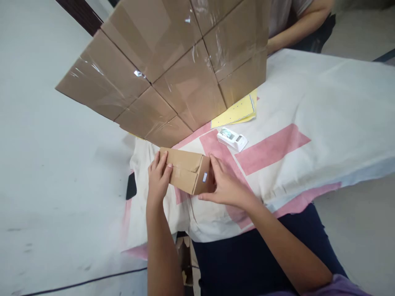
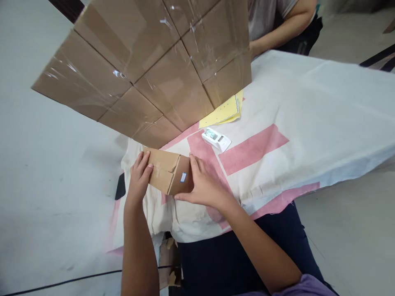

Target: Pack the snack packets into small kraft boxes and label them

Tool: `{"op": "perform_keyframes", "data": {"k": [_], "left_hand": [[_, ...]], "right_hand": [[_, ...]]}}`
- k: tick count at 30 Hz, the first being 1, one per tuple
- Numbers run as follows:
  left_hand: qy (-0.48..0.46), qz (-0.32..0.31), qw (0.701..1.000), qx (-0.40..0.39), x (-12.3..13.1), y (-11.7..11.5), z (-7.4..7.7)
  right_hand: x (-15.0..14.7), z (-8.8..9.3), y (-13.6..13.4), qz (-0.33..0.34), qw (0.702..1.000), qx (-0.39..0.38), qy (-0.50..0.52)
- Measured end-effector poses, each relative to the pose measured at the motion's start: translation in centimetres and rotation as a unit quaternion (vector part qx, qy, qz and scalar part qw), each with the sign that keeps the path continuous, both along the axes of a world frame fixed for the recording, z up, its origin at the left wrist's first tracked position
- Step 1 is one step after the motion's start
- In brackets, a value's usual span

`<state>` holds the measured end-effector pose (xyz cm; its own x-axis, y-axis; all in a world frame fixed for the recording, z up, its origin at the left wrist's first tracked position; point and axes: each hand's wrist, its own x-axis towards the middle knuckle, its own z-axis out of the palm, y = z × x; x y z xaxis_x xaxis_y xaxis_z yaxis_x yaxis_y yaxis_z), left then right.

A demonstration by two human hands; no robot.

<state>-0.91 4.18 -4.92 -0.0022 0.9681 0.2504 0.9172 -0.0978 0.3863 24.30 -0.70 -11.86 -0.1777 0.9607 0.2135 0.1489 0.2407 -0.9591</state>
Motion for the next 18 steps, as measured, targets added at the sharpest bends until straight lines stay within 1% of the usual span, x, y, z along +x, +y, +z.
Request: {"op": "perform_keyframes", "data": {"k": [2, 4, 6, 7, 9, 11, 12, 14, 15, 17, 18], "left_hand": [[-0.012, -0.002, 1.000, 0.007, -0.1, 0.0, 0.0], [-0.025, -0.022, 0.999, 0.014, -0.2, 0.0, -0.1], [-0.052, -0.062, 0.996, 0.028, -0.2, -0.4, -0.5], [-0.073, -0.080, 0.993, 0.041, -0.1, -0.7, -1.0], [-0.113, -0.094, 0.987, 0.071, -0.1, -1.8, -2.9], [-0.116, -0.087, 0.986, 0.087, -0.1, -3.3, -5.6], [-0.105, -0.087, 0.988, 0.077, -0.2, -4.1, -7.1], [-0.082, -0.075, 0.992, 0.050, -0.4, -5.5, -9.9], [-0.069, -0.069, 0.995, 0.037, -0.6, -6.1, -11.0], [-0.041, -0.061, 0.997, 0.024, -0.9, -6.8, -12.5], [-0.027, -0.059, 0.998, 0.023, -0.9, -6.9, -12.8]], "right_hand": [[-0.9, 0.1, -0.5, -0.029, 0.997, 0.017, -0.062], [-1.4, 0.3, -1.0, -0.061, 0.993, 0.035, -0.092], [-0.9, 0.5, -2.0, -0.089, 0.990, 0.048, -0.096], [0.0, 0.5, -2.8, -0.103, 0.989, 0.049, -0.091], [3.0, 0.3, -5.0, -0.127, 0.988, 0.040, -0.074], [7.4, -0.1, -8.0, -0.144, 0.988, 0.027, -0.057], [9.8, -0.3, -9.5, -0.160, 0.985, 0.022, -0.061], [14.6, -0.4, -12.3, -0.244, 0.966, 0.000, -0.090], [16.7, -0.2, -13.3, -0.295, 0.950, -0.002, -0.105], [20.2, 0.3, -13.8, -0.398, 0.910, -0.019, -0.117], [21.6, 0.5, -13.2, -0.437, 0.891, -0.028, -0.117]]}}
